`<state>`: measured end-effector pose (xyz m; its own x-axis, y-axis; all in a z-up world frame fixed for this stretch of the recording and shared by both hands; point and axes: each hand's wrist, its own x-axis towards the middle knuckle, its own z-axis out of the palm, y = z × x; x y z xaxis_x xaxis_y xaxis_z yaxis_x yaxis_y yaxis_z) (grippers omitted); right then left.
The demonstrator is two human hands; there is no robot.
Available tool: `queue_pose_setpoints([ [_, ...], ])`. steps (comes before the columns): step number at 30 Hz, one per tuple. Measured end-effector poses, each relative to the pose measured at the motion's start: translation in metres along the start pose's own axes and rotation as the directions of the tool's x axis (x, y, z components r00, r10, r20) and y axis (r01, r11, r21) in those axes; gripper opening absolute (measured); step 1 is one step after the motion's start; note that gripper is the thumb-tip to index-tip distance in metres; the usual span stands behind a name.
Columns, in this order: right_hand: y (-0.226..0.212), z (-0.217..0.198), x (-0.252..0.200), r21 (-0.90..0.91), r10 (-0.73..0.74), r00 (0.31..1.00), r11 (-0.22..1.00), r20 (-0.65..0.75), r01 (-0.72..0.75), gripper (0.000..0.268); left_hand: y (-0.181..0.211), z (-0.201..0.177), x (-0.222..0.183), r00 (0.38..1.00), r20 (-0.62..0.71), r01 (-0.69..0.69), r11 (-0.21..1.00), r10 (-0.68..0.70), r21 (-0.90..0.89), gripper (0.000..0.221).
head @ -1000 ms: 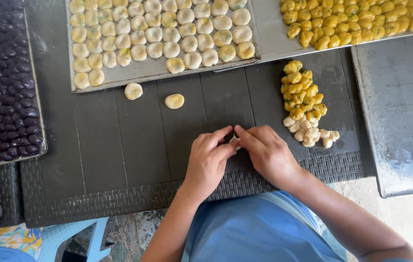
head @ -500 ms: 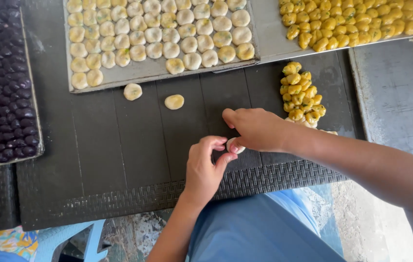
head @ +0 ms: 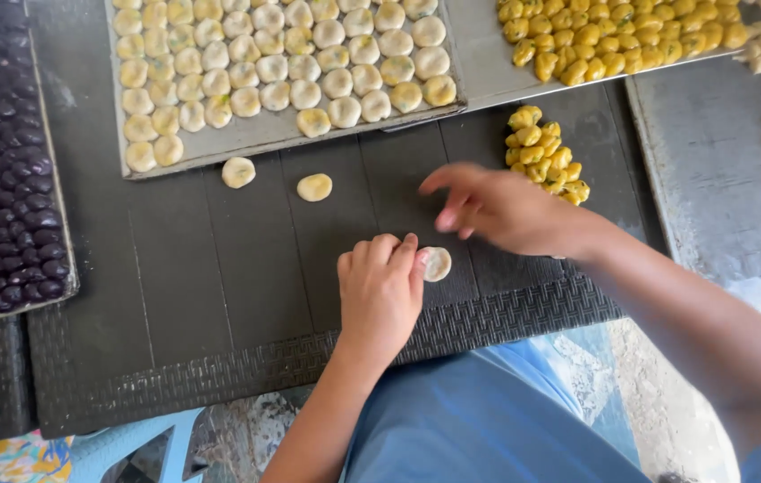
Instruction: Filling and folding small dough pieces with pineapple jam and arranging them on baking trays.
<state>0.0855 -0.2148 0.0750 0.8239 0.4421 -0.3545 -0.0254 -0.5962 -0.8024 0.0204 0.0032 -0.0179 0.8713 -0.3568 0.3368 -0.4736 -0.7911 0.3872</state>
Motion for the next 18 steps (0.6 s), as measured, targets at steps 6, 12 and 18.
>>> queue_pose_setpoints([
  [6,0.083,-0.034,-0.100,-0.451,-0.116,0.795,0.867,-0.595,-0.211,0.027,0.019,-0.003,0.007,0.984,0.179,0.031,0.991,-0.007,-0.131,0.032],
  [12,0.109,0.005,-0.141,-0.430,0.047,0.832,0.839,-0.554,-0.333,0.070,-0.022,-0.078,0.015,0.933,-0.349,0.063,0.994,-0.091,-0.092,0.007],
  [18,0.129,0.036,-0.130,-0.387,-0.005,0.721,0.847,-0.693,-0.366,0.032,-0.039,-0.090,0.010,0.900,-0.423,0.064,0.992,-0.105,-0.110,0.023],
])
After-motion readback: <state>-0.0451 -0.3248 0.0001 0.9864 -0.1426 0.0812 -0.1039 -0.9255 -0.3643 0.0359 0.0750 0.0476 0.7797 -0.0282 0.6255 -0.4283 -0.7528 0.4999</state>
